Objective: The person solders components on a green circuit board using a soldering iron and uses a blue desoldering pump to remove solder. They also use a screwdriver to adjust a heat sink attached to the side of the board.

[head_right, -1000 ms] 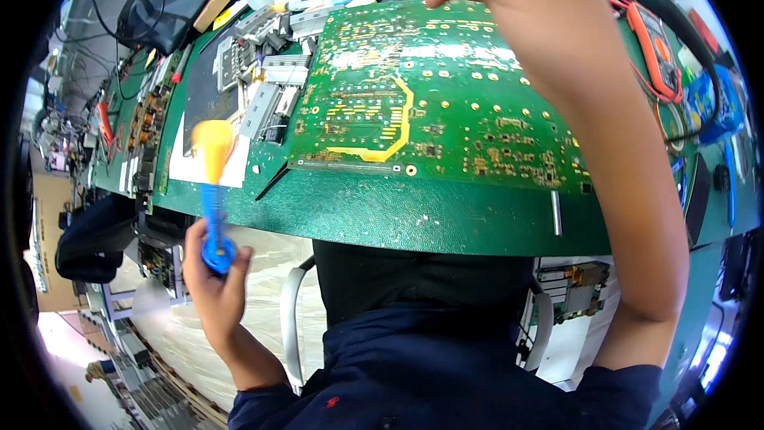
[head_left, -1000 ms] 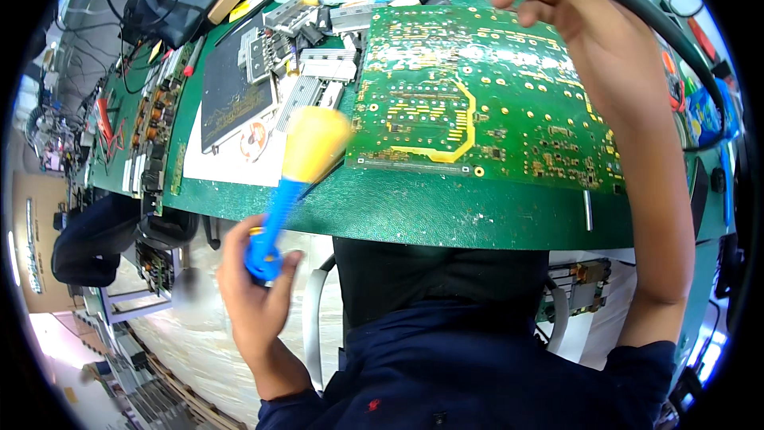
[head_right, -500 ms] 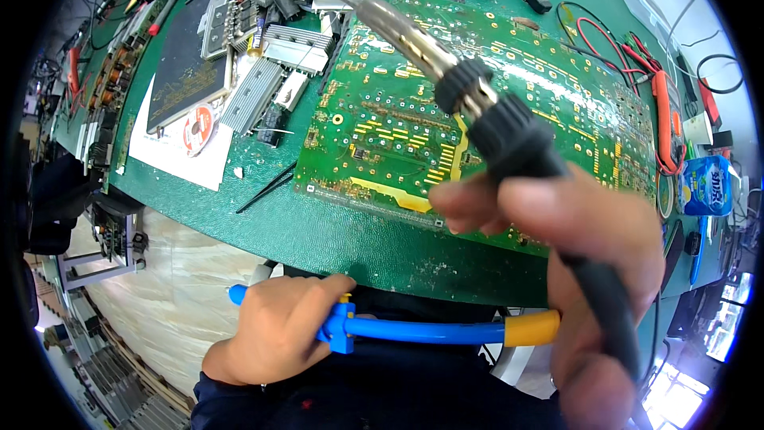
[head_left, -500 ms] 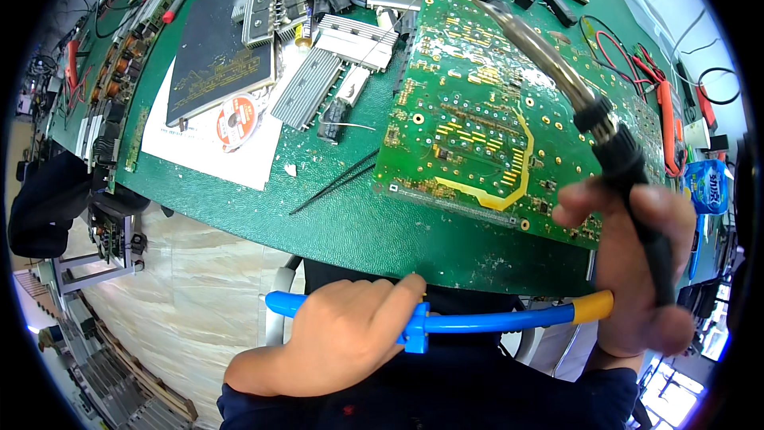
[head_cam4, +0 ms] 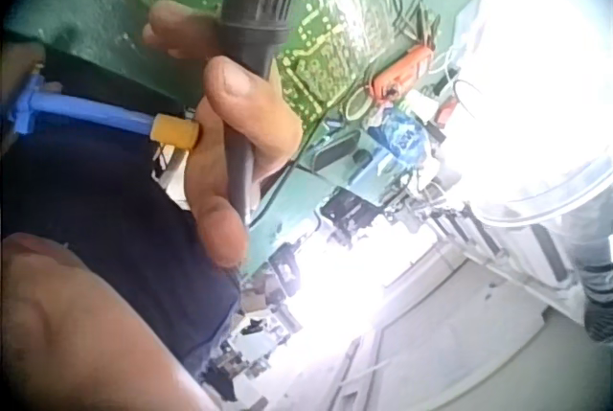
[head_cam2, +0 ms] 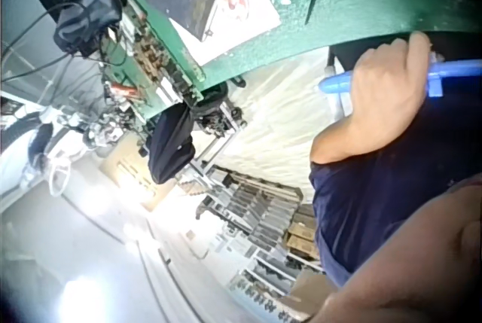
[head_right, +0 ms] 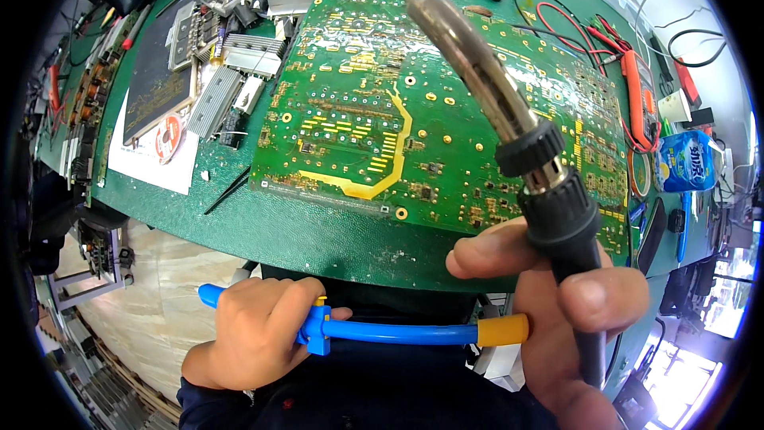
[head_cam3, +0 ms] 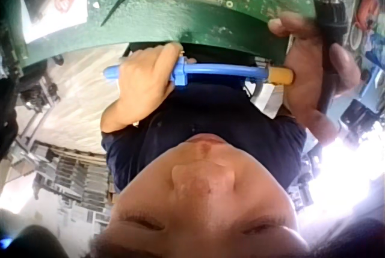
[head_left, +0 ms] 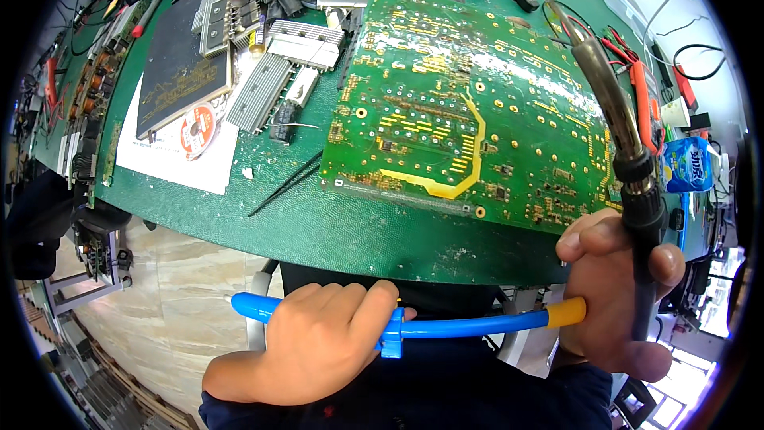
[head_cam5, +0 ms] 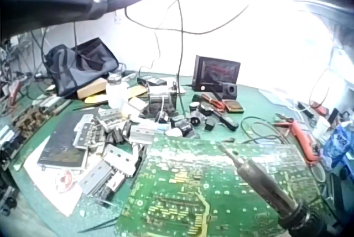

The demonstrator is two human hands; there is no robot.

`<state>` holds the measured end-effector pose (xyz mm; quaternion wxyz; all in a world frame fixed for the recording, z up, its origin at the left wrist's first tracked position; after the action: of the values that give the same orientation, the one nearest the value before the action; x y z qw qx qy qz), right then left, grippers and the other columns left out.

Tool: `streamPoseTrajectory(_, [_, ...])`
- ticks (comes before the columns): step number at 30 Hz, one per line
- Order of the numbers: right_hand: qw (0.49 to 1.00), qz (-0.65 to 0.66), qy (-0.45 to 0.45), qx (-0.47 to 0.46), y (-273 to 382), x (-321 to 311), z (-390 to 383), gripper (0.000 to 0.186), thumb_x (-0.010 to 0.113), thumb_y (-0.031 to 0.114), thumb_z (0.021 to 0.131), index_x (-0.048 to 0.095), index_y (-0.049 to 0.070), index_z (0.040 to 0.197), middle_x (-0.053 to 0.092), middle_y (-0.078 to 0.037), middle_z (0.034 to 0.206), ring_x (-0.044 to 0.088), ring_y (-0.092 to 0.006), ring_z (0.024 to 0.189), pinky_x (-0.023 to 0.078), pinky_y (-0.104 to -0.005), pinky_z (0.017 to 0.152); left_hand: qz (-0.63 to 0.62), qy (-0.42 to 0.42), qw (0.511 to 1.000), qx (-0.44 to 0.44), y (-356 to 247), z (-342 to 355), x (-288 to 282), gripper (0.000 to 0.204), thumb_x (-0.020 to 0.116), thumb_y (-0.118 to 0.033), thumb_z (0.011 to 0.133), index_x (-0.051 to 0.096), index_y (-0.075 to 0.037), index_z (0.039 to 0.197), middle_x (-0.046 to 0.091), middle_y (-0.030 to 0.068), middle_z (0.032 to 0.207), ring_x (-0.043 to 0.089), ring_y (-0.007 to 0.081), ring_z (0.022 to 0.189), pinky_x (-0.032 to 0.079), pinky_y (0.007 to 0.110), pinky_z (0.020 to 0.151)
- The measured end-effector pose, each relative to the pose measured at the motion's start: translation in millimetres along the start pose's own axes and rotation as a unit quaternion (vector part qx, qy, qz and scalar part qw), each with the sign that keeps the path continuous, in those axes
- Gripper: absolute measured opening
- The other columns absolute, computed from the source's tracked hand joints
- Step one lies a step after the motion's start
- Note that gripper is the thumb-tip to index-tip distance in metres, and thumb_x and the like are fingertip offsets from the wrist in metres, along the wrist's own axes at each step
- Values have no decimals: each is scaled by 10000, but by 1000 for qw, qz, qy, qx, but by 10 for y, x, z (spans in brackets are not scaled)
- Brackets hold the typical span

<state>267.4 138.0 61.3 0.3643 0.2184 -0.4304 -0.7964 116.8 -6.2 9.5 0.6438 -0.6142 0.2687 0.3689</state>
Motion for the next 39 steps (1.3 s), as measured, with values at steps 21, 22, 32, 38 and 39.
streamPoseTrajectory(21, [992, 83, 87, 27, -98, 254, -616, 738, 550, 718, 809, 447, 153, 1273, 601, -258, 1054, 601, -416, 1030, 449, -578, 931, 156, -41, 981, 106, -659, 51, 466, 102, 600, -139, 742, 505, -113, 769, 466, -22, 572, 521, 124, 475, 390, 273, 439])
streamPoseTrajectory(22, [992, 83, 88, 19, -83, 284, -638, 741, 560, 710, 806, 441, 144, 1269, 600, -264, 1054, 610, -421, 1012, 454, -586, 926, 158, -50, 979, 114, -698, 60, 466, 102, 599, -138, 744, 505, -107, 770, 474, -19, 575, 521, 125, 475, 387, 275, 437])
streamPoseTrajectory(32, [996, 74, 52, -21, -98, 331, -689, 783, 596, 686, 793, 425, 98, 1282, 566, -299, 1081, 627, -398, 968, 537, -489, 818, 177, -43, 975, 125, -683, 90, 509, 75, 605, -184, 738, 575, -117, 723, 467, -22, 591, 521, 144, 512, 385, 302, 470])
streamPoseTrajectory(38, [998, 39, 41, -40, 151, 154, -584, 747, 575, 680, 823, 434, 151, 1331, 539, -239, 1166, 558, -355, 1005, 465, -457, 844, 143, -37, 984, 95, -456, 56, 305, 168, 601, -186, 753, 542, -107, 889, 480, -9, 573, 538, 173, 486, 422, 304, 469])
streamPoseTrajectory(39, [997, 14, 28, -64, 145, 80, -560, 766, 527, 705, 837, 433, 137, 1342, 542, -229, 1173, 544, -345, 1012, 448, -452, 851, 156, -41, 984, 76, -324, 27, 231, 164, 601, -180, 751, 543, -110, 888, 481, -8, 571, 543, 182, 486, 431, 316, 473])
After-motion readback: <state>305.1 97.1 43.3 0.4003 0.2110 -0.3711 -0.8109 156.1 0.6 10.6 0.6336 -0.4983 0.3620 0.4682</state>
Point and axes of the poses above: each hand's wrist, its own z-axis towards the middle knuckle, its own x-axis out of the palm, y = z × x, the point moved 6 cm from there along z, towards the middle knuckle
